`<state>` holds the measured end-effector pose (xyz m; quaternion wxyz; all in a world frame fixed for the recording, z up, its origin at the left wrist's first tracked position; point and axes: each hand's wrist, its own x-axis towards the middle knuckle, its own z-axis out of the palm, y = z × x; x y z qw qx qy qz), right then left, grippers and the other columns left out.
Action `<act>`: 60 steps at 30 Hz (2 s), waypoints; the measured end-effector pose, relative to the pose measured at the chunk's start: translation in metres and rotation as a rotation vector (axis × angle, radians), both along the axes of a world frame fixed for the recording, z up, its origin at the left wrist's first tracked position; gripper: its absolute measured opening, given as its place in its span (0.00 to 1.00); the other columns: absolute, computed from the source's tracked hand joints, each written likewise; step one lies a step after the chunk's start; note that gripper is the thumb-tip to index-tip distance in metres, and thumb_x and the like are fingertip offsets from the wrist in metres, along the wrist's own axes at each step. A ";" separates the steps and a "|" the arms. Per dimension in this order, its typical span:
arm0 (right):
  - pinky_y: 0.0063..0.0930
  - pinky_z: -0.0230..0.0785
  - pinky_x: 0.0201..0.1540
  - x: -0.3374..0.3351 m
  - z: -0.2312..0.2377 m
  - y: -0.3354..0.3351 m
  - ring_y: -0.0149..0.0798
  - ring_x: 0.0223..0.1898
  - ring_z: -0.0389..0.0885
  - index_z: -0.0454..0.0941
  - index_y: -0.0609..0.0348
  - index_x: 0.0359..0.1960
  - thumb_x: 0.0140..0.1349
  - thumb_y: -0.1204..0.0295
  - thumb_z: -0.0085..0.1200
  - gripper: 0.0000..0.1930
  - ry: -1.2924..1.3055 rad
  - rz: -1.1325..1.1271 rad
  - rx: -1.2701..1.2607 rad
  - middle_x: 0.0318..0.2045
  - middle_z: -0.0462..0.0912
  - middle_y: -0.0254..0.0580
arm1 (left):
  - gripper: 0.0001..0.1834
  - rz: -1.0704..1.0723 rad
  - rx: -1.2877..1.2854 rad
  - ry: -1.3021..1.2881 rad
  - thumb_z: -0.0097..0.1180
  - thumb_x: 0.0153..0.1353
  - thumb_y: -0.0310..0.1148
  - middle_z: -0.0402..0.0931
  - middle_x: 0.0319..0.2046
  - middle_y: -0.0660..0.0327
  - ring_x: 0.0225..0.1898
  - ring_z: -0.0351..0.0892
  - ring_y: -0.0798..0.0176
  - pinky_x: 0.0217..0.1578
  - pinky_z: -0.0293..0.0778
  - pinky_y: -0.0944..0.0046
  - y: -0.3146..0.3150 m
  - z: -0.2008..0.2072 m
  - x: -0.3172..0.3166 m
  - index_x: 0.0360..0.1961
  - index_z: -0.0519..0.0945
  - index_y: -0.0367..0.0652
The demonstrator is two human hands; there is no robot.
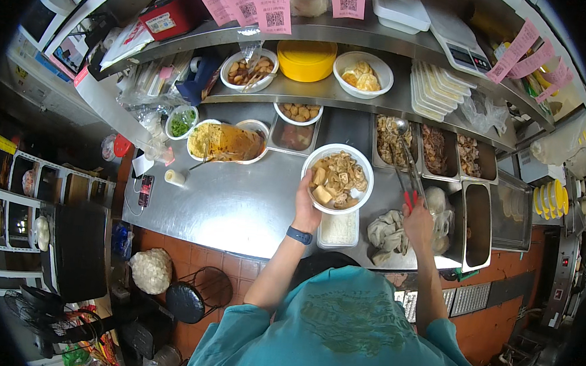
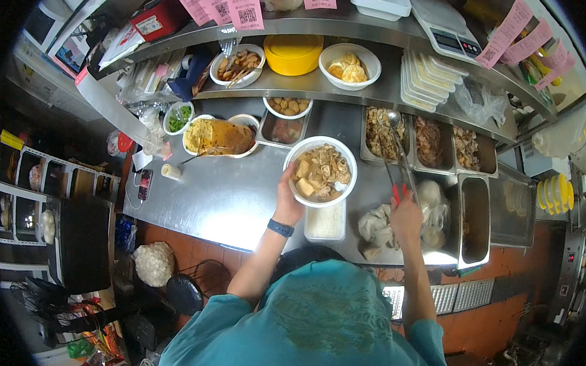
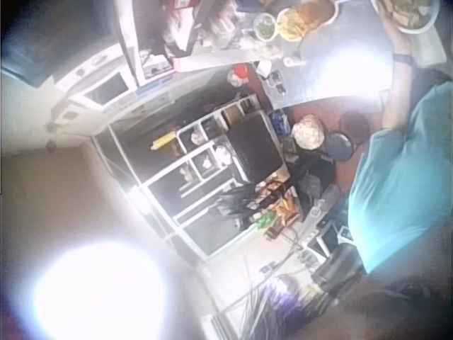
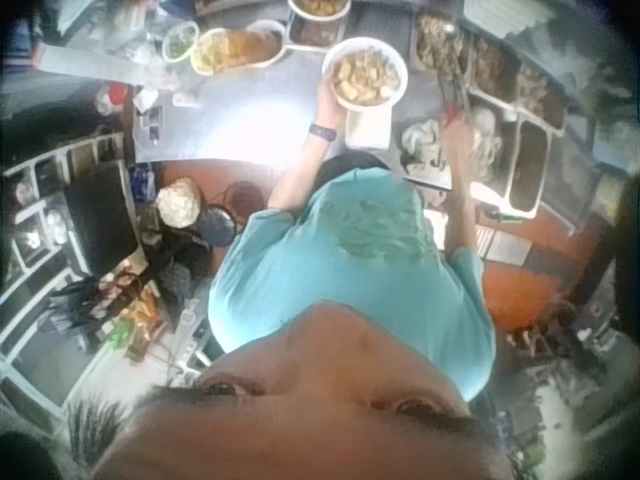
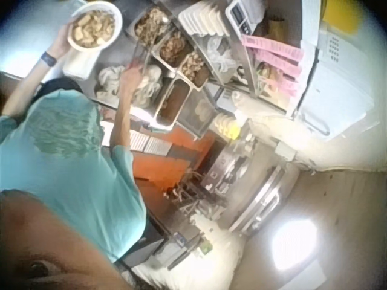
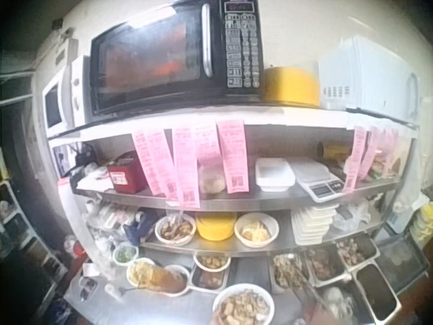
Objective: The person assembles multiple food orders in a commercial kitchen. They scoop cooked items from stainless steel containers into bowls, add sauces and garnishes, place lids on bowls, and pack them into plastic bags. They also handle pink order tickets and use a microwave.
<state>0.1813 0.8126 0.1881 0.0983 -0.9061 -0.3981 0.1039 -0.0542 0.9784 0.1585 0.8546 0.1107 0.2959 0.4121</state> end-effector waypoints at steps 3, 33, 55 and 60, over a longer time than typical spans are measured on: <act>0.54 0.75 0.37 0.004 -0.002 0.002 0.65 0.35 0.83 0.70 0.64 0.54 0.69 0.59 0.50 0.21 0.029 -0.040 0.184 0.28 0.83 0.62 | 0.28 0.024 -0.003 0.024 0.43 0.74 0.49 0.72 0.62 0.55 0.63 0.71 0.55 0.65 0.66 0.55 -0.007 0.007 -0.005 0.66 0.68 0.41; 0.47 0.73 0.35 -0.038 0.091 -0.006 0.58 0.31 0.83 0.79 0.56 0.47 0.67 0.60 0.56 0.15 0.728 0.383 0.119 0.27 0.84 0.50 | 0.34 0.296 0.018 0.305 0.40 0.73 0.54 0.66 0.67 0.54 0.66 0.66 0.51 0.66 0.64 0.50 -0.080 0.004 -0.098 0.71 0.61 0.43; 0.46 0.77 0.51 -0.147 0.036 0.276 0.57 0.47 0.85 0.86 0.62 0.40 0.55 0.65 0.57 0.16 -0.005 0.463 -0.379 0.43 0.85 0.58 | 0.31 0.052 -0.049 0.120 0.45 0.73 0.50 0.70 0.63 0.53 0.63 0.72 0.54 0.64 0.68 0.54 0.042 -0.111 -0.201 0.67 0.65 0.39; 0.44 0.77 0.53 -0.152 0.016 0.297 0.56 0.48 0.85 0.85 0.63 0.42 0.54 0.64 0.56 0.18 0.021 0.441 -0.431 0.44 0.85 0.58 | 0.27 0.028 -0.101 0.080 0.46 0.74 0.47 0.72 0.61 0.56 0.62 0.72 0.58 0.63 0.68 0.57 0.062 -0.118 -0.191 0.65 0.67 0.39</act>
